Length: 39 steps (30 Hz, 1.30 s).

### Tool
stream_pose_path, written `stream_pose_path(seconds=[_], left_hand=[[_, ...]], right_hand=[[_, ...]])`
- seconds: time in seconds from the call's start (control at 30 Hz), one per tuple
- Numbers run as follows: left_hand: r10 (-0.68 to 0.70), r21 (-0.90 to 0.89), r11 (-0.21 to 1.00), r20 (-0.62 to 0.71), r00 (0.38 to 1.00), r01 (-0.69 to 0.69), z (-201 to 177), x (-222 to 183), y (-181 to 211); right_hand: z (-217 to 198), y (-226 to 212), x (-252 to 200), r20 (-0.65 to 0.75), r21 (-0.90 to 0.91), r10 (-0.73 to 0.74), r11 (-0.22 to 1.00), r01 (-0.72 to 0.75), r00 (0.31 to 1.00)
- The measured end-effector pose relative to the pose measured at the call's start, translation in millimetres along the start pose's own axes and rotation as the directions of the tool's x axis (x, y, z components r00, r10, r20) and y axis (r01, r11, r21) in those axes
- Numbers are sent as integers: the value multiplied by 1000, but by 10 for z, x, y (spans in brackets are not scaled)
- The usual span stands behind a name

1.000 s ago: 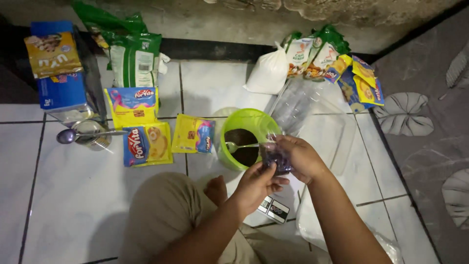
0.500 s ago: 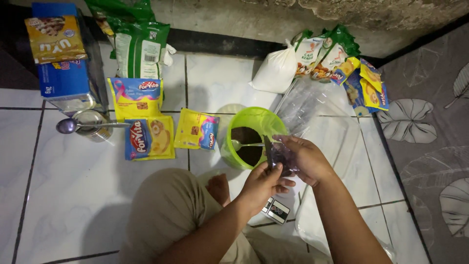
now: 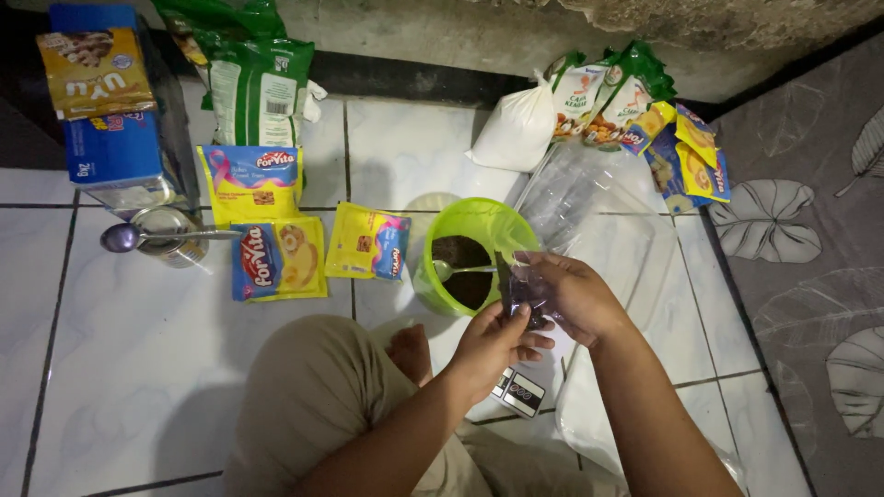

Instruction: The person weighs dark liquid from a bowl into small plastic bags using a spoon and a digital scale, then seals each bag.

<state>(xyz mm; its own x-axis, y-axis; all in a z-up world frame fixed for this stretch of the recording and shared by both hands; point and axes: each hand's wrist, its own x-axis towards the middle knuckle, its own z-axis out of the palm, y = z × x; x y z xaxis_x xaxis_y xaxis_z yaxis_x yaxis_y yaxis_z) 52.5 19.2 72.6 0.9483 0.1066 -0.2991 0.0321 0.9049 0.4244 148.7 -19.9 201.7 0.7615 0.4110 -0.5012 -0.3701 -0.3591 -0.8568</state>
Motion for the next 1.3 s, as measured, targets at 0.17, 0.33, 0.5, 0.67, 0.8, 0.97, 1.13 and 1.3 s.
stream_pose_path(seconds=[0.17,0.33,0.5,0.67,0.8,0.97,1.13,1.3], left_hand=[[-6,10,1000,-5,1000,6,19,-32,29],[8,7,1000,-4,1000,-8,38,-40,32],[2,-2,1000,-2,1000,-2,14,-14,10],[4,1,1000,-10,1000,-4,14,-19,-1],[15,9,1000,-8,1000,-15,-8,6,-33],[53,27,998,17,998,-54,-58,57,-122],[186,158,969,44,982,-191,-90,104,-123],[356,386,839,146,923,-385,-65,25,-13]], right_hand=[[-33,33,58,-17,24,21,999,-21,1000],[-12,25,46,-3,19,25,1000,-25,1000],[3,28,38,4,40,36,999,-36,999],[-114,158,176,18,19,19,1000,-19,1000],[-165,216,237,10,21,11,1000,-11,1000],[-145,189,85,-8,121,-74,990,75,997],[-331,408,-31,-9,254,-223,942,217,975],[-493,605,-207,22,414,-484,801,433,875]])
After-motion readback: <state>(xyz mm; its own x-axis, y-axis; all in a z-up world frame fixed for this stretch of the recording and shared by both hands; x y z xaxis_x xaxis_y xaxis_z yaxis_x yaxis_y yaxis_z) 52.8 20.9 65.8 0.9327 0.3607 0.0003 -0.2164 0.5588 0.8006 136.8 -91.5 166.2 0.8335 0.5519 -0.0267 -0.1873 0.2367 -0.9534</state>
